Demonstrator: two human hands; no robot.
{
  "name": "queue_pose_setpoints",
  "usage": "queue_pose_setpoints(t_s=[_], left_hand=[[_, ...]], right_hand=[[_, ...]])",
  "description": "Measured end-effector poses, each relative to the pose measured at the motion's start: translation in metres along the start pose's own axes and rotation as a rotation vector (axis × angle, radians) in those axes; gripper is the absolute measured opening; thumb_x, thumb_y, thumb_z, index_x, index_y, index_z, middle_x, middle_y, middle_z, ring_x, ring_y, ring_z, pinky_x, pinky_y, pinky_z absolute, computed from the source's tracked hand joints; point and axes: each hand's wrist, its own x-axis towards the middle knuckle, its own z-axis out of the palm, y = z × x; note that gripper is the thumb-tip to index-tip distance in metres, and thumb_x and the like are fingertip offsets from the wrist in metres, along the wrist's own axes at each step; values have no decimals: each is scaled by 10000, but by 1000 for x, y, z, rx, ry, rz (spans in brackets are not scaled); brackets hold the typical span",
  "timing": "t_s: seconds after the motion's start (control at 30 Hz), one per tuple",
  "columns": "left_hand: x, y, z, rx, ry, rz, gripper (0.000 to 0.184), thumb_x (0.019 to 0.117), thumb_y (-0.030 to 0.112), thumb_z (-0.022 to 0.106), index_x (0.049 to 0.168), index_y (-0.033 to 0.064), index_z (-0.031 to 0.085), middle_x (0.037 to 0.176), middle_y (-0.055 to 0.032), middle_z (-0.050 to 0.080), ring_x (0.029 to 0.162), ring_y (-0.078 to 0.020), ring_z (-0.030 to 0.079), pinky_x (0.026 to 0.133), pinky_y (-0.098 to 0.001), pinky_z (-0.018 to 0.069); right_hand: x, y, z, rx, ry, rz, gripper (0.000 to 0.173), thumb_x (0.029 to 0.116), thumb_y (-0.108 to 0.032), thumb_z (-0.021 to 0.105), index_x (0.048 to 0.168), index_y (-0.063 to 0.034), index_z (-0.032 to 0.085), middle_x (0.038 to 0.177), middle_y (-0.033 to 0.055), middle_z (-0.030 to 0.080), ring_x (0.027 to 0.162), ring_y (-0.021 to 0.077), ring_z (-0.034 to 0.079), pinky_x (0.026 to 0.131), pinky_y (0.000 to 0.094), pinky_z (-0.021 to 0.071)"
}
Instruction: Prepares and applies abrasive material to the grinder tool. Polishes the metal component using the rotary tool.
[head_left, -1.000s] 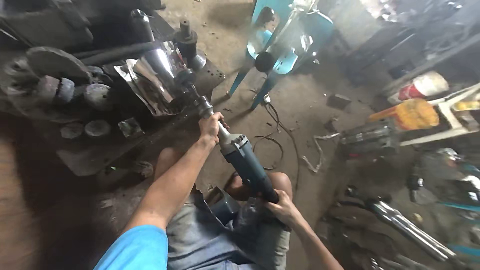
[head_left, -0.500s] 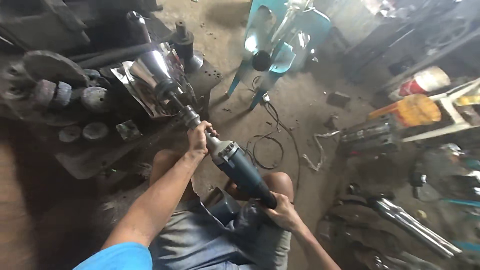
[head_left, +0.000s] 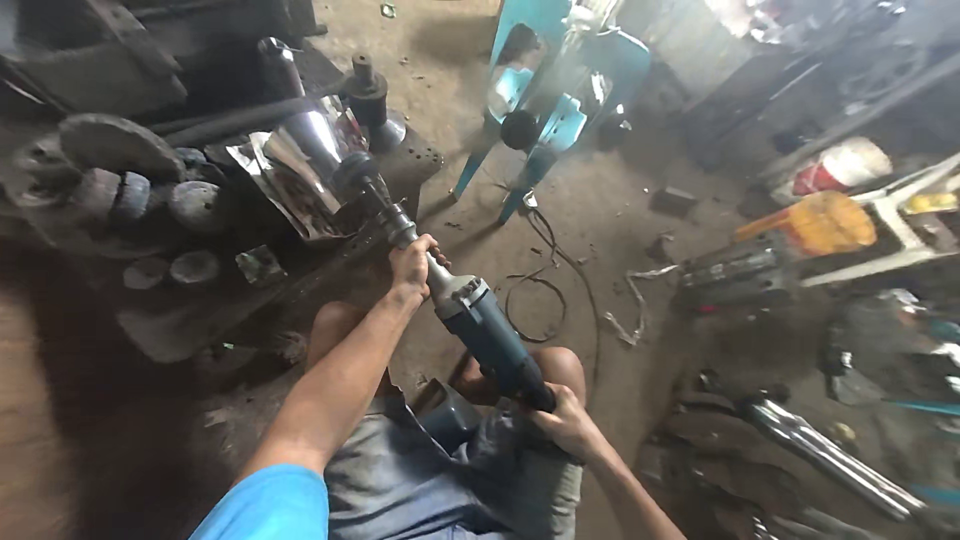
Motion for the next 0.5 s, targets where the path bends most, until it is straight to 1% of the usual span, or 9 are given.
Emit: queue_pose_setpoints(t_s=[0.07,0.1,0.2,0.27,0.37,0.43,0.5], left_hand=[[5,0,8,24,16,-32,94,901,90,623,968,56,566,695,-75,610,566,-210,633,554,-409,589],[9,-1,11,33,23,-41,106,904,94,629,980,52,569,695,-79,615,567,-213,640,553,-410,594],[13,-2,13,54,37,-58,98,915,110,631,974,50,579,696,-81,625,568,-211,648,558,-402,600],[9,1,12,47,40,-52,90,915,104,627,970,52,577,695,-80,625,565,-208,646,556,-399,599],[1,3,1,11,16,-19,56,910,89,614,939,56,579,684,-72,615,567,-202,635,567,-396,595],[-5,2,-10,-15,-9,1,49,913,93,599,931,63,564,677,-62,596,563,-196,624,569,-392,591],[-9,-1,-24,-44,-38,22,46,904,109,582,884,77,554,668,-53,582,563,-195,613,574,-398,585]], right_hand=[[3,2,-2,31,-12,6,277,805,-414,755,975,-195,753,854,-41,734,805,94,704,770,401,601],[5,2,-3,43,-17,9,278,813,-413,759,980,-191,753,853,-36,734,799,99,704,763,400,602],[6,4,-3,73,-23,22,294,829,-438,767,979,-186,750,837,-23,732,757,111,706,729,398,613],[7,3,-2,70,-24,11,297,830,-441,769,987,-189,752,845,-29,735,763,101,706,737,387,611],[1,3,2,21,-4,1,282,821,-435,760,979,-202,753,840,-40,733,765,90,702,739,386,609],[-4,-2,3,-44,12,-19,296,829,-465,747,973,-207,750,843,-51,729,790,76,699,762,381,600],[-8,-7,5,-110,26,-35,315,842,-491,736,966,-201,744,832,-43,723,797,83,697,765,388,590]])
